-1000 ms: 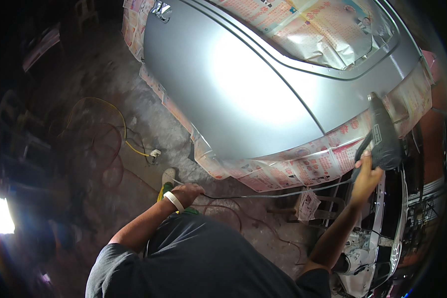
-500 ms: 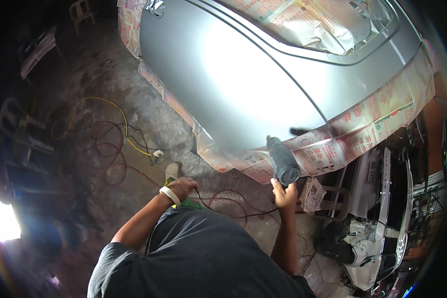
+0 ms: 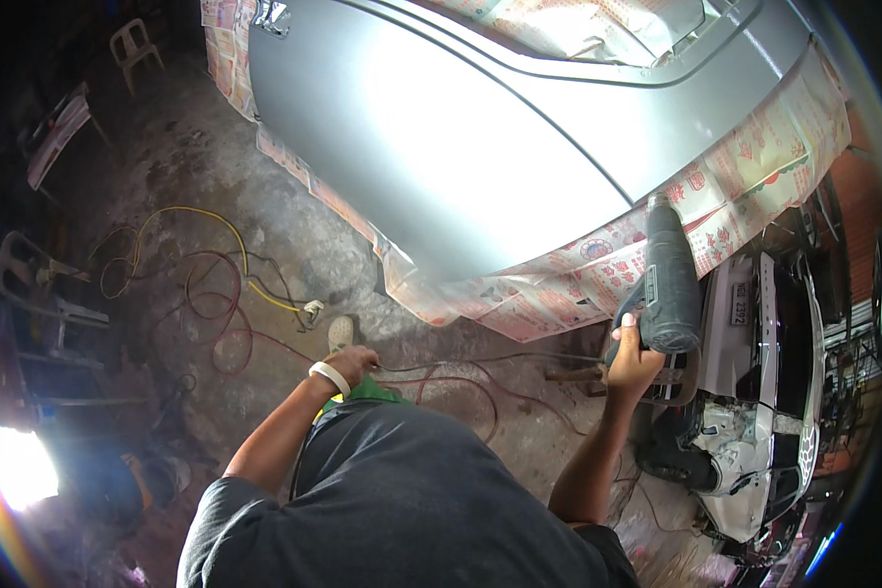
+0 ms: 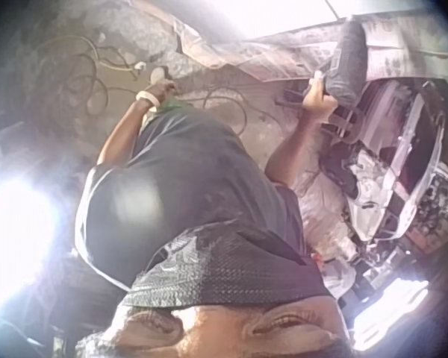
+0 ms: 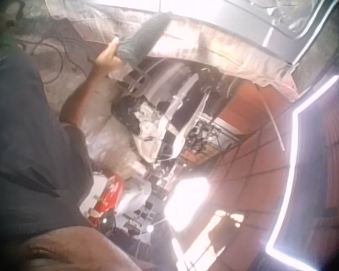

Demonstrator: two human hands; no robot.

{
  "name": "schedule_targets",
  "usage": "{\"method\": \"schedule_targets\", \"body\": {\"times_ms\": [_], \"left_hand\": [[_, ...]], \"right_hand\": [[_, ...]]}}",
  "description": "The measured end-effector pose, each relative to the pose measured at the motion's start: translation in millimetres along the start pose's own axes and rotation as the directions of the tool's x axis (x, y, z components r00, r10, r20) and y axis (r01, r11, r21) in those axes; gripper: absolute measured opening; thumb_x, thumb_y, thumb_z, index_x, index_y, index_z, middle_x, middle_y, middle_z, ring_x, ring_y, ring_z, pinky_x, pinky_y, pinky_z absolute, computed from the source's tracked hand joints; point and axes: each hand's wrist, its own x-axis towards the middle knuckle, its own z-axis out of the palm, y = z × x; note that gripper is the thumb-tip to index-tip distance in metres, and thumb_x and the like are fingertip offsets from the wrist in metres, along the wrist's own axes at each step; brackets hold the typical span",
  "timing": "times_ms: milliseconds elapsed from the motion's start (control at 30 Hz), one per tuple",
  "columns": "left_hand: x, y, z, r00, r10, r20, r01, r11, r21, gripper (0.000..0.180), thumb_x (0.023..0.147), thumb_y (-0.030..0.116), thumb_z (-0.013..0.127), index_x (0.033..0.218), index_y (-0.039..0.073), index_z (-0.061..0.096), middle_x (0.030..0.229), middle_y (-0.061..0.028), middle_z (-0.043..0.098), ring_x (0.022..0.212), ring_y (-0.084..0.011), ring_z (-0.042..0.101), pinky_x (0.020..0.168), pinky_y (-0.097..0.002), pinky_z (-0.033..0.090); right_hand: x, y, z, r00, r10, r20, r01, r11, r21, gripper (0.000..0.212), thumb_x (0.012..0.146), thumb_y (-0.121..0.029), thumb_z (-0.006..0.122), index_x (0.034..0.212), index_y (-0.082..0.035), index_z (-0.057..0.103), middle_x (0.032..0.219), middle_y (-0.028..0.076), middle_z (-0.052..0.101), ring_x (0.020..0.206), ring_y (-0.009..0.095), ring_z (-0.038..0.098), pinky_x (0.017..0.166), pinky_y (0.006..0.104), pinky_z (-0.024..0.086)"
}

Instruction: The person uses a heat gun to dry a silver car hood covered with newspaper. The person moves the heat gun across the surface of the hood, focusing on different areas to ensure even drying.

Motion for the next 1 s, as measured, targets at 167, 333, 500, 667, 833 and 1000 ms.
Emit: {"method": "schedule_targets", "body": {"times_ms": [167, 333, 500, 667, 833, 1000], "left_hand": [[7, -19, 15, 0.997, -0.073, 0.007, 0.073, 0.997, -0.039, 0.023, 0.091, 0.004, 0.059, 0.111, 0.004, 0.069, 0.106, -0.0199, 0.071, 0.104, -0.0384, 0.066, 0.091, -0.0434, 0.053], [3, -26, 22, 0.993, -0.103, 0.051, 0.1, 0.994, 0.042, 0.023, 0.09, 0.004, 0.057, 0.11, 0.004, 0.07, 0.107, -0.0184, 0.07, 0.106, -0.0374, 0.066, 0.093, -0.0436, 0.053], [-12, -34, 28, 0.988, -0.127, 0.084, 0.117, 0.986, 0.115, 0.024, 0.09, 0.004, 0.053, 0.108, 0.007, 0.069, 0.108, -0.0155, 0.069, 0.109, -0.0355, 0.064, 0.096, -0.0436, 0.051], [-26, -59, 54, 0.974, -0.208, 0.094, 0.196, 0.973, 0.121, 0.025, 0.09, 0.005, 0.053, 0.108, 0.01, 0.07, 0.109, -0.0141, 0.068, 0.111, -0.0349, 0.063, 0.098, -0.0441, 0.05], [-65, -75, 83, 0.941, -0.316, 0.123, 0.314, 0.949, 0.038, 0.026, 0.09, 0.006, 0.054, 0.108, 0.013, 0.071, 0.11, -0.0135, 0.068, 0.113, -0.0347, 0.062, 0.099, -0.0445, 0.05], [-119, -90, 117, 0.885, -0.434, 0.166, 0.446, 0.894, -0.038, 0.023, 0.089, 0.01, 0.057, 0.108, 0.013, 0.071, 0.115, -0.0134, 0.066, 0.117, -0.0342, 0.06, 0.101, -0.044, 0.049]], "right_hand": [[-5, 1, 0, 0.991, 0.102, 0.083, -0.112, 0.987, 0.115, 0.018, 0.092, 0.003, 0.068, 0.109, 0.005, 0.062, 0.101, 0.006, 0.063, 0.087, 0.013, 0.059, 0.077, 0.0285, 0.054], [-43, 57, 15, 0.932, 0.241, 0.269, -0.291, 0.942, 0.164, 0.018, 0.091, 0.0, 0.071, 0.106, 0.003, 0.062, 0.097, 0.006, 0.066, 0.077, 0.012, 0.062, 0.07, 0.0276, 0.053], [-94, 87, 48, 0.863, 0.365, 0.35, -0.418, 0.904, 0.09, 0.019, 0.092, -0.006, 0.072, 0.104, 0.003, 0.06, 0.085, 0.004, 0.066, 0.072, 0.011, 0.062, 0.068, 0.0276, 0.051], [-132, 144, 80, 0.875, 0.289, 0.387, -0.246, 0.956, -0.158, 0.028, 0.091, -0.007, 0.074, 0.113, 0.001, 0.059, 0.088, 0.003, 0.065, 0.07, 0.01, 0.058, 0.066, 0.0287, 0.051], [-151, 142, 113, 0.817, 0.331, 0.472, -0.135, 0.906, -0.402, 0.044, 0.088, -0.02, 0.076, 0.121, 0.002, 0.057, 0.103, 0.022, 0.071, 0.094, 0.036, 0.07, 0.084, 0.0436, 0.052], [-187, 153, 167, 0.778, 0.371, 0.507, -0.023, 0.823, -0.567, 0.046, 0.088, -0.027, 0.074, 0.122, -0.002, 0.055, 0.105, 0.026, 0.07, 0.1, 0.045, 0.067, 0.085, 0.0513, 0.051]]}}
